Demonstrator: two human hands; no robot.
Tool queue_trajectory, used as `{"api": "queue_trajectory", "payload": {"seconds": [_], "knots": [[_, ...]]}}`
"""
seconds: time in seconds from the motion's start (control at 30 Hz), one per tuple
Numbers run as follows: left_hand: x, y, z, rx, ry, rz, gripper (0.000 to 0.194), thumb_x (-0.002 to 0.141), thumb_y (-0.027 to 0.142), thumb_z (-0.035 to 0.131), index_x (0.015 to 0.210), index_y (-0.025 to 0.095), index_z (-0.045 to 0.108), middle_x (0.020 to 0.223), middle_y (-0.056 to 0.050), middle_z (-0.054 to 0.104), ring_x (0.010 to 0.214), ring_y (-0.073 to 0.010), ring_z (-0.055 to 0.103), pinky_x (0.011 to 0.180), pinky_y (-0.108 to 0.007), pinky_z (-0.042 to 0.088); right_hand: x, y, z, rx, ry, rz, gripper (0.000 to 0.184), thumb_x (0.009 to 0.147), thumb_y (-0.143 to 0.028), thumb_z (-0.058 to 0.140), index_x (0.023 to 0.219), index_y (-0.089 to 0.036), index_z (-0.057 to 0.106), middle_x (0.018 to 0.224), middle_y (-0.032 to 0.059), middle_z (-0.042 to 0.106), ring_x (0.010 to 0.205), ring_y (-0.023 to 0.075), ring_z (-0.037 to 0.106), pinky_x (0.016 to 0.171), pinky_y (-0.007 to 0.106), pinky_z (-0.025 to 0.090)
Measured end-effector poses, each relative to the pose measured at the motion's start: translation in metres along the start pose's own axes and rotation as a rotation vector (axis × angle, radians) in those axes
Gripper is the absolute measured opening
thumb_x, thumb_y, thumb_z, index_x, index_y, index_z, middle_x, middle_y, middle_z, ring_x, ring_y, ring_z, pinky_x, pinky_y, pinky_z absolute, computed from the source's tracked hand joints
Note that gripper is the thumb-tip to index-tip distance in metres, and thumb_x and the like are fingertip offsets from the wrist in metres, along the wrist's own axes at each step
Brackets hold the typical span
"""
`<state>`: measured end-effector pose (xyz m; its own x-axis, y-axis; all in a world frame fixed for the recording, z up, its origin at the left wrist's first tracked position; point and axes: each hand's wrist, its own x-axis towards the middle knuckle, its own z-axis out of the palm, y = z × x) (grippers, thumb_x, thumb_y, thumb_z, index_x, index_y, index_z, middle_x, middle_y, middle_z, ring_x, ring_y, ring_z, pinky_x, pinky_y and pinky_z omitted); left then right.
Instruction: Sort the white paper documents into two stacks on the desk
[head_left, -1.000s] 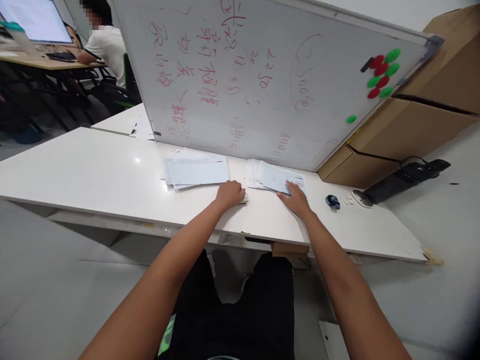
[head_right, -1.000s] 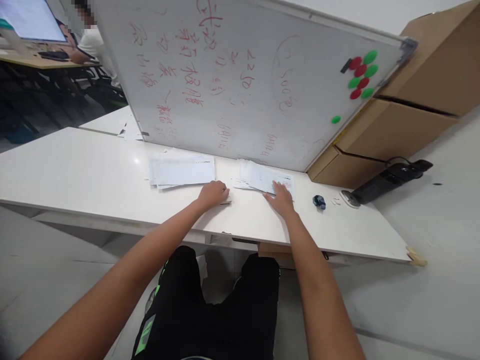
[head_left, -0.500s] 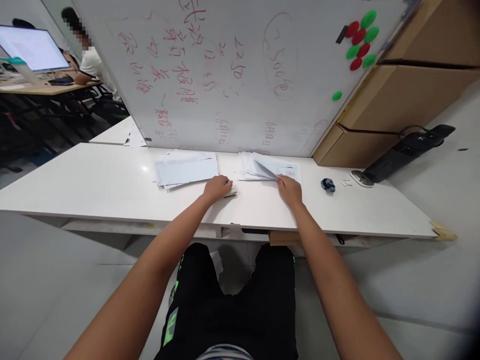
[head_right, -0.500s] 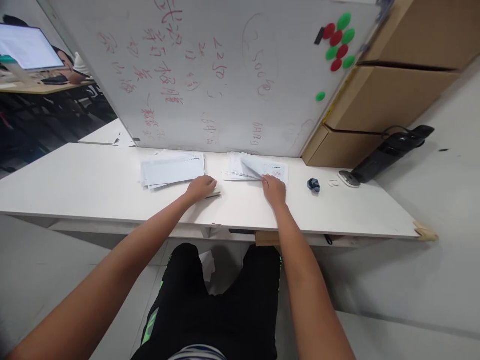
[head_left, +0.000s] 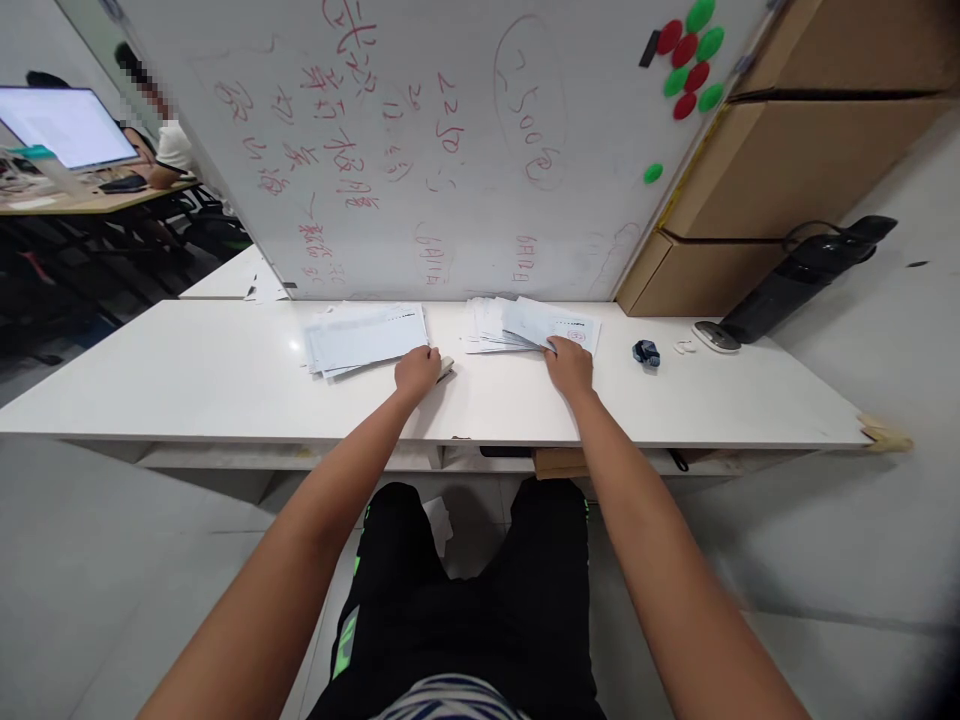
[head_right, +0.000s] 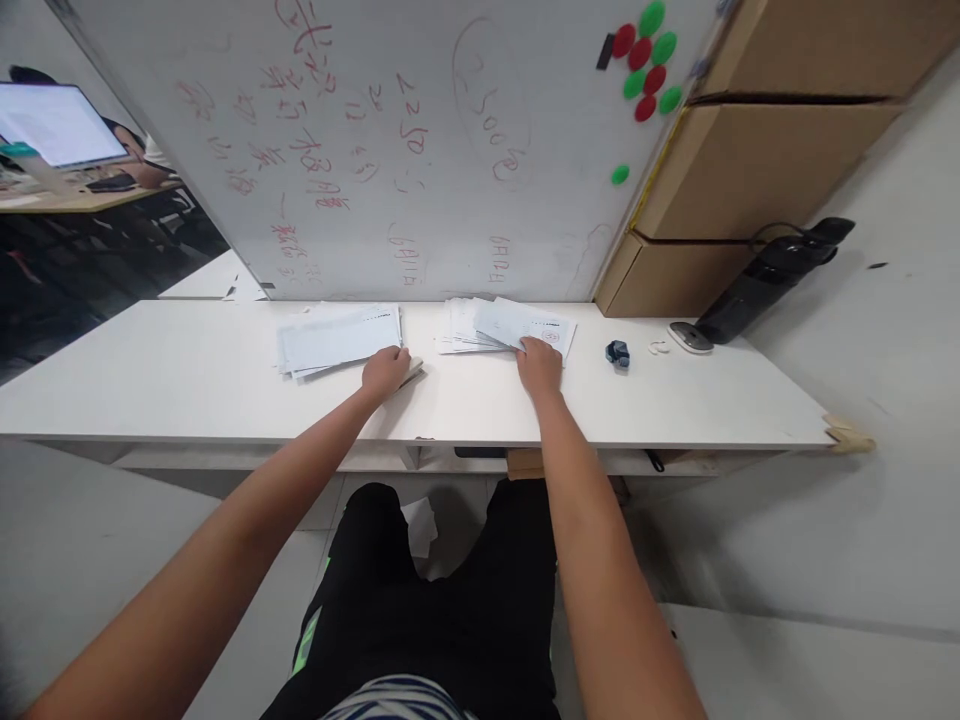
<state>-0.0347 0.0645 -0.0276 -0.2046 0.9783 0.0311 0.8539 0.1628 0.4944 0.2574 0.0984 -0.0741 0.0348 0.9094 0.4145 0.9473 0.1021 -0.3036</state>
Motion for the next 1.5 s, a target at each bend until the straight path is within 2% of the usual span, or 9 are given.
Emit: {"api": "queue_trajectory", "payload": {"seconds": [0.17,0.37,0.6,0.73,0.93,1.27,1.5], "knots": [[-0.001,0.001,-0.001,0.002,0.002,0.005,0.038,0.093,0.039,0.030,0.075,0.021,0.058,0.084,-0.009,0.067,0.076,-0.0235,0.059,0.058,-0.030,0.033,0.003,-0.002,-0.001,-0.036,-0.011,0.036,0.036,0.093,-0.032,0.037,0.121,-0.019,0.056,0.122,0.0113,0.061,0.108,0.0273,0.052,0.087,0.039,0.038],[0.002,-0.001,0.001,0.007,0.010,0.015,0.038,0.093,0.039,0.030,0.076,0.021,0.059,0.086,-0.009,0.068,0.077,-0.0239,0.059,0.060,-0.030,0.034,0.009,-0.001,0.001,-0.098,-0.032,0.177,0.042,0.097,-0.026,0.022,0.106,-0.013,0.061,0.104,0.0160,0.065,0.102,0.0275,0.054,0.080,0.038,0.039],[0.002,-0.001,0.001,0.011,-0.002,0.024,0.039,0.094,0.038,0.030,0.079,0.021,0.061,0.088,-0.009,0.068,0.079,-0.0244,0.060,0.062,-0.031,0.036,0.011,0.007,0.005,-0.058,0.025,0.291,0.036,0.091,-0.020,0.032,0.111,-0.014,0.060,0.109,0.0161,0.064,0.106,0.0285,0.052,0.087,0.040,0.037],[0.001,-0.001,0.000,0.008,-0.009,0.021,0.038,0.094,0.038,0.030,0.080,0.021,0.061,0.087,-0.010,0.068,0.079,-0.0252,0.060,0.062,-0.032,0.036,0.010,0.007,0.004,-0.040,0.005,0.299,0.036,0.089,-0.032,0.039,0.110,-0.012,0.061,0.110,0.0177,0.063,0.106,0.0322,0.052,0.089,0.043,0.036],[0.001,-0.001,0.000,0.006,-0.010,0.026,0.038,0.094,0.037,0.030,0.079,0.020,0.061,0.087,-0.009,0.068,0.079,-0.0243,0.060,0.063,-0.031,0.035,0.012,0.006,0.004,-0.056,-0.005,0.295,0.051,0.083,-0.052,0.048,0.110,-0.010,0.060,0.105,0.0192,0.064,0.103,0.0334,0.052,0.087,0.043,0.037],[0.002,-0.002,0.001,-0.008,-0.003,0.025,0.038,0.094,0.038,0.030,0.077,0.020,0.060,0.085,-0.008,0.068,0.077,-0.0235,0.059,0.063,-0.031,0.035,0.010,-0.006,-0.005,-0.162,-0.088,0.242,0.044,0.087,-0.047,0.047,0.104,-0.009,0.059,0.099,0.0206,0.064,0.097,0.0317,0.056,0.080,0.040,0.039],[0.001,0.000,0.000,0.006,-0.004,0.025,0.037,0.093,0.036,0.031,0.075,0.021,0.059,0.082,-0.008,0.068,0.075,-0.0230,0.059,0.062,-0.031,0.035,0.031,-0.001,-0.014,-0.323,-0.310,0.137,0.052,0.088,-0.055,0.043,0.104,-0.008,0.060,0.091,0.0225,0.066,0.087,0.0314,0.061,0.073,0.038,0.041]]}}
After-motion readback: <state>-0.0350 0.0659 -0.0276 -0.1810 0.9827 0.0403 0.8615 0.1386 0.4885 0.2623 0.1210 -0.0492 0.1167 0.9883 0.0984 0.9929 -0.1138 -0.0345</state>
